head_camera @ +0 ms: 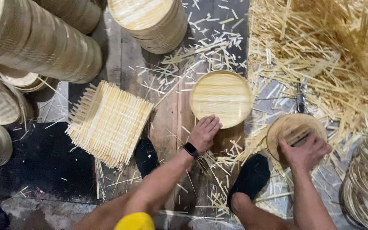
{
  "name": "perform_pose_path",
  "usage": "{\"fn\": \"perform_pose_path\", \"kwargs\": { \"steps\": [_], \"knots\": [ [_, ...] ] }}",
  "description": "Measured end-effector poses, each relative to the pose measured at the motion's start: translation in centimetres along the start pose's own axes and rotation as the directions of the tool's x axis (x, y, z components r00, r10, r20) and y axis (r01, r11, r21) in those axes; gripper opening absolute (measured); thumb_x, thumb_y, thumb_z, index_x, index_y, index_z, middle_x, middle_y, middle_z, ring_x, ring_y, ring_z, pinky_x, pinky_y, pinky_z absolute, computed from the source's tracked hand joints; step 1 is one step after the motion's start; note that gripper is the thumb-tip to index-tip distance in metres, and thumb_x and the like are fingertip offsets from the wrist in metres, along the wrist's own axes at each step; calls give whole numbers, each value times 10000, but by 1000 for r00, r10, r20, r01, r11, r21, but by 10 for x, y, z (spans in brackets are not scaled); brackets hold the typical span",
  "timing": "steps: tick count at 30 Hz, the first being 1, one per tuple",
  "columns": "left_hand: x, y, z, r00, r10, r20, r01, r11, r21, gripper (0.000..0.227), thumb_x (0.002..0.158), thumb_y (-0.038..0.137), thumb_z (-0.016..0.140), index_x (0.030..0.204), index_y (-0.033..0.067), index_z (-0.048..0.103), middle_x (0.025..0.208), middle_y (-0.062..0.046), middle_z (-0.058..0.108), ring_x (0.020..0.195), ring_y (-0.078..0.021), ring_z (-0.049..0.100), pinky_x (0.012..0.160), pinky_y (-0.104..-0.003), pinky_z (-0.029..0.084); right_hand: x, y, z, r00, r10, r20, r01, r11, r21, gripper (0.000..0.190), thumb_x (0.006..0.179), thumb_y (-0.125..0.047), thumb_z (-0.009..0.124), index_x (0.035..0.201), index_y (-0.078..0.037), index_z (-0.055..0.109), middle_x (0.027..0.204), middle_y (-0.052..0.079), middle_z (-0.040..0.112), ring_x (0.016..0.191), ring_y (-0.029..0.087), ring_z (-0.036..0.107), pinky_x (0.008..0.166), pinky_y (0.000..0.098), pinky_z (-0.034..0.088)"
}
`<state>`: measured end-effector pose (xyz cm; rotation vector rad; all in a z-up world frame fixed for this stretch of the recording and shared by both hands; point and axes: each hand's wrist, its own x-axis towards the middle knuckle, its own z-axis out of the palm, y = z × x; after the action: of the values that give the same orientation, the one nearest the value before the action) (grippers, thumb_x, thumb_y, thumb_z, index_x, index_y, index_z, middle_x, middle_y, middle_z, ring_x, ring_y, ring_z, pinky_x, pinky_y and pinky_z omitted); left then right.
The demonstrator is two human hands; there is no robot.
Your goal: The person constructs bamboo basket bottoms by placing a square of woven bamboo slats over a round wooden mold, securing a circular bamboo frame on top, and trimming the excess slats around the mold using shears.
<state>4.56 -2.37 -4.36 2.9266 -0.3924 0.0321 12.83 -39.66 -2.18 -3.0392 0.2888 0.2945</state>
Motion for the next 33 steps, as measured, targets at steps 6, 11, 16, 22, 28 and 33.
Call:
{"fn": "perform_pose_path", "kwargs": {
  "steps": [6, 11, 16, 22, 28, 33],
  "knots": [
    [91, -155, -108, 938, 141, -315, -82, 978, 194, 441, 858, -93, 525, 1256, 78, 603, 1224, -169, 669, 1146, -307, 642, 1045, -429, 519, -1, 4, 5, 999, 29, -42, -26, 996, 86, 1130, 636, -658, 800, 1504, 10, 522, 1482, 309, 417, 1416, 512, 236, 1122, 614, 287],
    [156, -253, -182, 867, -224, -446, 273, 961, 48, 410, 870, -56, 523, 1216, 62, 708, 1316, -189, 678, 1273, -346, 606, 1067, -484, 477, -4, 8, 10, 995, -20, -93, 20, 1000, -3, 1077, 676, -684, 796, 1457, 17, 556, 1420, 294, 474, 1397, 477, 290, 1210, 593, 274],
    [169, -273, -191, 869, -377, -322, 395, 919, -10, 370, 912, -49, 491, 1178, 65, 722, 1294, -176, 687, 1247, -351, 634, 1050, -450, 484, 4, 14, 16, 998, -20, -67, 16, 998, -58, 1115, 648, -715, 799, 1430, 48, 580, 1406, 326, 488, 1330, 494, 305, 1106, 604, 280],
    [166, -273, -189, 854, -451, -261, 445, 892, -83, 379, 900, -79, 492, 1158, 62, 731, 1282, -177, 687, 1198, -370, 631, 1032, -446, 480, -1, 13, 15, 999, -15, -38, 12, 997, -82, 1070, 638, -683, 820, 1388, 42, 578, 1384, 277, 493, 1399, 468, 311, 1226, 579, 283],
    [169, -274, -179, 840, -404, -362, 474, 872, 127, 587, 770, -105, 545, 1335, 40, 615, 1398, -197, 588, 1314, -366, 538, 1108, -505, 416, 6, -2, -16, 997, 76, 13, -77, 991, 111, 1064, 615, -618, 857, 1403, 43, 583, 1345, 337, 478, 1304, 494, 323, 966, 629, 370],
    [128, -147, -133, 829, -358, -429, 293, 932, -211, 807, 838, -59, 687, 1581, 11, 380, 1609, -236, 450, 1525, -347, 424, 1308, -479, 283, -8, -34, -62, 913, 6, 409, -387, 338, 858, 614, 936, -427, 619, 1256, 79, 484, 1140, 263, 579, 1015, 363, 571, 975, 545, 490]
  ]
}}
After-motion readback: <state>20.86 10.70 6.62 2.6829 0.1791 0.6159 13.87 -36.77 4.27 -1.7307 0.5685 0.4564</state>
